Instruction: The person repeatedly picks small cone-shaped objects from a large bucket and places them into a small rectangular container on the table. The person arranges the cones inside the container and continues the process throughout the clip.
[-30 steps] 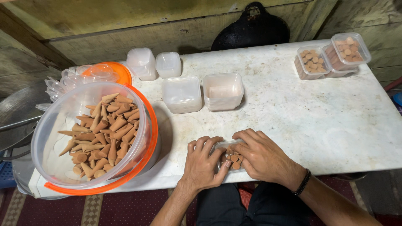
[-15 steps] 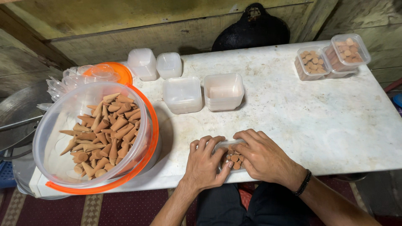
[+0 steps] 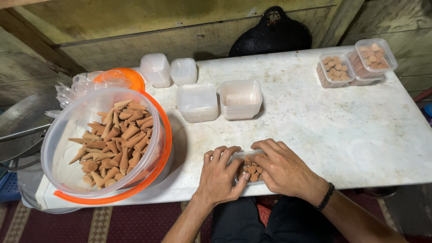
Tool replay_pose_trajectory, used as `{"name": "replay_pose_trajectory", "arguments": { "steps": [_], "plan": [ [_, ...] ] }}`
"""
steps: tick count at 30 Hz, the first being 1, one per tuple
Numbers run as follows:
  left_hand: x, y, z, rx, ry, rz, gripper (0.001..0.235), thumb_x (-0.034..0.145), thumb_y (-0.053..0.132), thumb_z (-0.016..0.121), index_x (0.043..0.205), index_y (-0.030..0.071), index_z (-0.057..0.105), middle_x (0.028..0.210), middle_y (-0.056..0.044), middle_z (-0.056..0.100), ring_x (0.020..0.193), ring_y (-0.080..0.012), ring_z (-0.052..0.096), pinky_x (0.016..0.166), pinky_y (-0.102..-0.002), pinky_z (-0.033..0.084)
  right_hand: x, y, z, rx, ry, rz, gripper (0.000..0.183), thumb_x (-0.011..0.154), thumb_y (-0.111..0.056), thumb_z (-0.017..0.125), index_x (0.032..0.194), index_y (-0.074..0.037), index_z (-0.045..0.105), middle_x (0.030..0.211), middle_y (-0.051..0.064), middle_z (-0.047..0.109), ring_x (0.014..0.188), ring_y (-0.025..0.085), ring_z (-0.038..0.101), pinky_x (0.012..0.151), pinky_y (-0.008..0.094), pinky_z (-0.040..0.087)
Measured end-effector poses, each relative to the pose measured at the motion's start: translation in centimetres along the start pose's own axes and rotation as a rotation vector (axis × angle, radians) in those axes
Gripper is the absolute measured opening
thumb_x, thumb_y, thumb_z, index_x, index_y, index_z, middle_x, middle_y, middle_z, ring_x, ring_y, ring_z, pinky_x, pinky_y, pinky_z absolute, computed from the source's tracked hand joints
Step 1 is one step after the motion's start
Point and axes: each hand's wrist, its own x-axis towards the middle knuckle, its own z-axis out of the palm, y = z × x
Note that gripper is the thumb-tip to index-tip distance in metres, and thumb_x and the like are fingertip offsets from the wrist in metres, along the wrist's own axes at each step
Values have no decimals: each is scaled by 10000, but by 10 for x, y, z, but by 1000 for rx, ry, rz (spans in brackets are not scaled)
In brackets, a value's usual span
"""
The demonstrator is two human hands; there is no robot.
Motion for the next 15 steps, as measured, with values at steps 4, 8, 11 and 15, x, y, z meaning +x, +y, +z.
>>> {"name": "replay_pose_trajectory", "arguments": {
  "steps": [4,8,11,15],
  "plan": [
    [-1,1,1,-10,-9,2,305,889,369,542,967,94,648,1209,-100,632,1006,-325,575,758,-475,380,-2,1,2,0,-13,9,424,762,-60,570,1180,-76,639,1255,135,561,1146,305,541,878,414,491],
    [-1,1,2,-12,-18,-3,313,894,375,538,980,94,646,1213,-98,629,1006,-317,572,767,-475,379,-3,1,3,-12,-16,13,419,750,-53,563,1162,-79,632,1246,137,560,1122,303,546,850,409,493],
    [-1,1,2,-15,-20,-4,313,895,371,538,987,91,642,1214,-104,626,1006,-319,571,768,-478,382,-3,2,5,-10,-19,19,434,748,-50,565,1175,-87,628,1248,133,558,1121,301,547,851,408,494],
    [0,2,2,-22,-12,-10,293,891,362,540,968,98,642,1204,-98,630,1000,-313,575,769,-473,381,-3,1,4,1,-26,29,402,753,-52,560,1148,-86,624,1252,133,556,1133,306,546,875,429,490]
  ]
}}
